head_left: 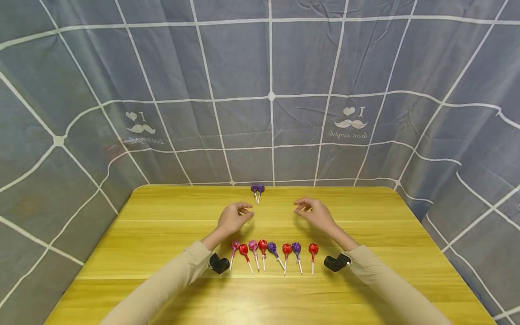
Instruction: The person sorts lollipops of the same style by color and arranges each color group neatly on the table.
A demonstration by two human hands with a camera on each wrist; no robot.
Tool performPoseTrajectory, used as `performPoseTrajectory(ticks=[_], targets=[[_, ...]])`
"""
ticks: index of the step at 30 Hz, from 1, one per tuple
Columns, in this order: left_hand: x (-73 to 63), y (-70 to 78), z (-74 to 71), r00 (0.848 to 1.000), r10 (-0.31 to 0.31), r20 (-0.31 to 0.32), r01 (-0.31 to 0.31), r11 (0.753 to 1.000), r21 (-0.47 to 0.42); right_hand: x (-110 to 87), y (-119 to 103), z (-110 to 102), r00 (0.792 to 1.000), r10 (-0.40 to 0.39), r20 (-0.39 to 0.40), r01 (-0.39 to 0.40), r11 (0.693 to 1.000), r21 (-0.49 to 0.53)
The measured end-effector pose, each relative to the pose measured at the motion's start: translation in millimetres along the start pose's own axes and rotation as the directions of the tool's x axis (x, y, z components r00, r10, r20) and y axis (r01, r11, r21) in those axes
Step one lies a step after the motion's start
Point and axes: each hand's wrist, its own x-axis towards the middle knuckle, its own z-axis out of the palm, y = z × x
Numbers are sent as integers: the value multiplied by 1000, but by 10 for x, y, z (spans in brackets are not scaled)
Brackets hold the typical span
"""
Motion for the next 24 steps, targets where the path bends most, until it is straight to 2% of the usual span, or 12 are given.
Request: performPoseTrajectory(ticks=[8,16,20,24], targets=[[-200,64,29,997,45,63,-43,999,-26,-270,58,-129,1000,7,30,-7,1000,7],[-358,117,98,982,136,135,-129,990,-56,-490,71,-148,993,40,115,-44,999,31],[-436,108,180,969,180,166,-181,983,-8,-584,54,-122,985,38,169,-49,997,59],[-493,103,247,954,228,193,-240,970,41,-650,54,-84,976,-19,219,3,997,73]])
